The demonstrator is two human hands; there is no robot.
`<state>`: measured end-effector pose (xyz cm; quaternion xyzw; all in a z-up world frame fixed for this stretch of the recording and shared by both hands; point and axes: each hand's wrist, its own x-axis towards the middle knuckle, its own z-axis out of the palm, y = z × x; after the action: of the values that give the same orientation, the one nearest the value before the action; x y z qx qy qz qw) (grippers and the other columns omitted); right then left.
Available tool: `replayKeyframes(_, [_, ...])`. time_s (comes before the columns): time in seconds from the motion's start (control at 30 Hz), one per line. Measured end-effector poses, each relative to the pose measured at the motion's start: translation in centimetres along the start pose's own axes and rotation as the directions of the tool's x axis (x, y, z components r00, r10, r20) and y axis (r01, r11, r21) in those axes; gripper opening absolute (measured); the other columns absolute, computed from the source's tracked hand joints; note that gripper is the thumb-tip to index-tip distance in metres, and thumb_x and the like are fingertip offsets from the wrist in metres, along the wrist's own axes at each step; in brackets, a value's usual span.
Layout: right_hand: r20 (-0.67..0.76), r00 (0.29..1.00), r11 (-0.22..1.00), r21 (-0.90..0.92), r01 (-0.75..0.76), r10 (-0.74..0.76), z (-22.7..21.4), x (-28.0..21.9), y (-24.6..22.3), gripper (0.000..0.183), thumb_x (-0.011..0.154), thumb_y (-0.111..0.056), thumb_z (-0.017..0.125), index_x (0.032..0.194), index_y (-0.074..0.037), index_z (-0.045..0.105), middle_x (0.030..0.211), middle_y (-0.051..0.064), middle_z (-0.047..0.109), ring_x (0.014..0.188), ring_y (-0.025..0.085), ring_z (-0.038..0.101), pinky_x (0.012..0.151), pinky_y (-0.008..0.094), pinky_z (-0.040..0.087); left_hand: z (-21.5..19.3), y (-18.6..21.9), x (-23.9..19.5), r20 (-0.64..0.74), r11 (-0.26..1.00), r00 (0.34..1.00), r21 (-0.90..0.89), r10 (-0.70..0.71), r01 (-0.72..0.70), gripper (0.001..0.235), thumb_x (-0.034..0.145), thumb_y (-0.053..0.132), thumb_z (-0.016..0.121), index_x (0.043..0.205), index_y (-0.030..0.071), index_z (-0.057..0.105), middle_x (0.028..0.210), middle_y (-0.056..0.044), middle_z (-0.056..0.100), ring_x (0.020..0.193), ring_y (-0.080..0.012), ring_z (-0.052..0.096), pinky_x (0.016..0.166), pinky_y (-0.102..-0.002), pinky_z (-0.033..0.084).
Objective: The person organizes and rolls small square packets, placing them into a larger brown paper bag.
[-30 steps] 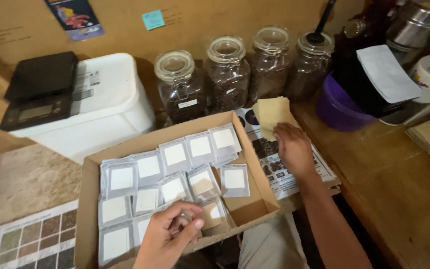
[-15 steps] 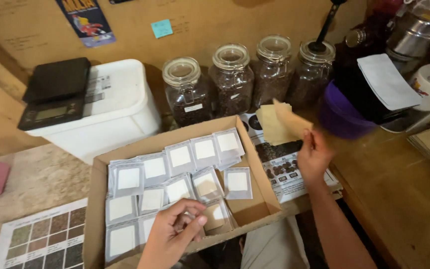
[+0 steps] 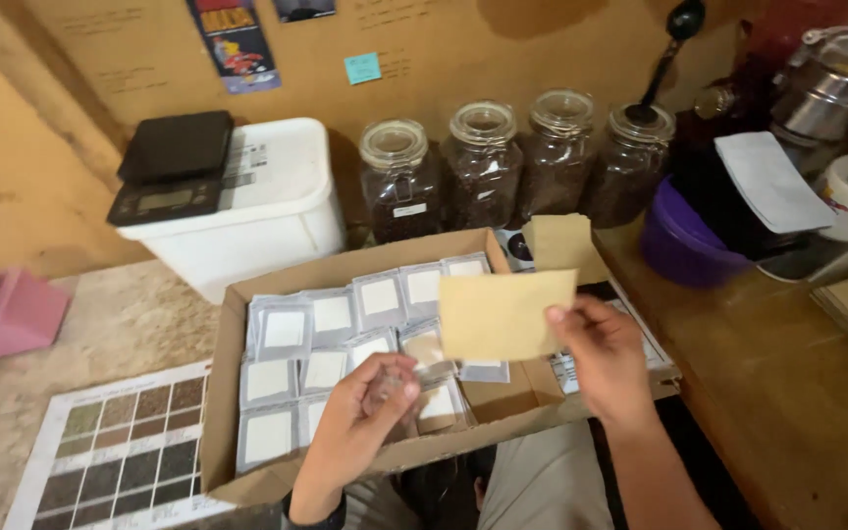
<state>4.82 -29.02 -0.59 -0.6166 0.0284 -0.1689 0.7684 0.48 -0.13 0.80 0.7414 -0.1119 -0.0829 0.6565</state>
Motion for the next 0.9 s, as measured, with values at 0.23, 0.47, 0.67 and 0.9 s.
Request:
replayKeyframes(0.23, [0.302, 0.946, 0.921, -0.389, 0.011, 0.116, 3.8, -3.0, -1.5, 0.023, 0.095, -0.026, 0.071, 0.086, -0.006, 0.076, 0.064, -0.002, 0.06, 0.059, 0.009, 0.049, 0.058, 0.025, 0.037, 0.1, -1.0, -0.7, -0.165, 0.991, 0.978, 0.061, 0.127, -0.119, 0.025, 0.101, 0.029, 0.065, 0.087, 0.009, 0.058, 0.069, 0.002, 0.047, 0.057, -0.0076, 0.036, 0.055, -0.024, 0.032])
replayKeyframes(0.47, [0.264, 0.959, 0.852, -0.522, 0.048, 0.107, 4.6, -3.4, -0.1, 0.026, 0.096, -0.03, 0.069, 0.092, -0.008, 0.083, 0.051, -0.007, 0.051, 0.049, 0.006, 0.034, 0.049, 0.025, 0.028, 0.6, -1.1, -0.8, -0.294, 0.998, 0.954, 0.054, 0.058, -0.045, 0.039, 0.101, 0.024, 0.07, 0.07, 0.011, 0.051, 0.058, 0.003, 0.037, 0.054, -0.0093, 0.031, 0.053, -0.025, 0.03])
replayKeyframes(0.67, [0.201, 0.971, 0.841, -0.541, -0.002, 0.132, 4.8, -3.4, -0.3, 0.03, 0.095, -0.033, 0.068, 0.101, -0.009, 0.084, 0.06, -0.005, 0.067, 0.05, 0.006, 0.044, 0.051, 0.023, 0.033, 0.7, -0.3, -0.3, -0.39, 0.998, 0.92, 0.046, -0.02, 0.041, 0.016, 0.094, 0.025, 0.074, 0.1, 0.013, 0.066, 0.072, 0.002, 0.061, 0.056, -0.0088, 0.042, 0.055, -0.024, 0.038])
replayKeyframes(0.9, [0.242, 0.966, 0.827, -0.559, 0.059, 0.094, 5.3, -4.7, 0.6, 0.027, 0.094, -0.031, 0.068, 0.106, -0.012, 0.083, 0.072, 0.0, 0.082, 0.048, 0.008, 0.054, 0.045, 0.022, 0.04, 1.0, -0.2, -0.3, -0.361, 0.993, 0.928, 0.096, 0.092, -0.061, 0.018, 0.092, 0.025, 0.078, 0.088, 0.015, 0.063, 0.07, 0.004, 0.058, 0.066, -0.0093, 0.051, 0.061, -0.025, 0.044])
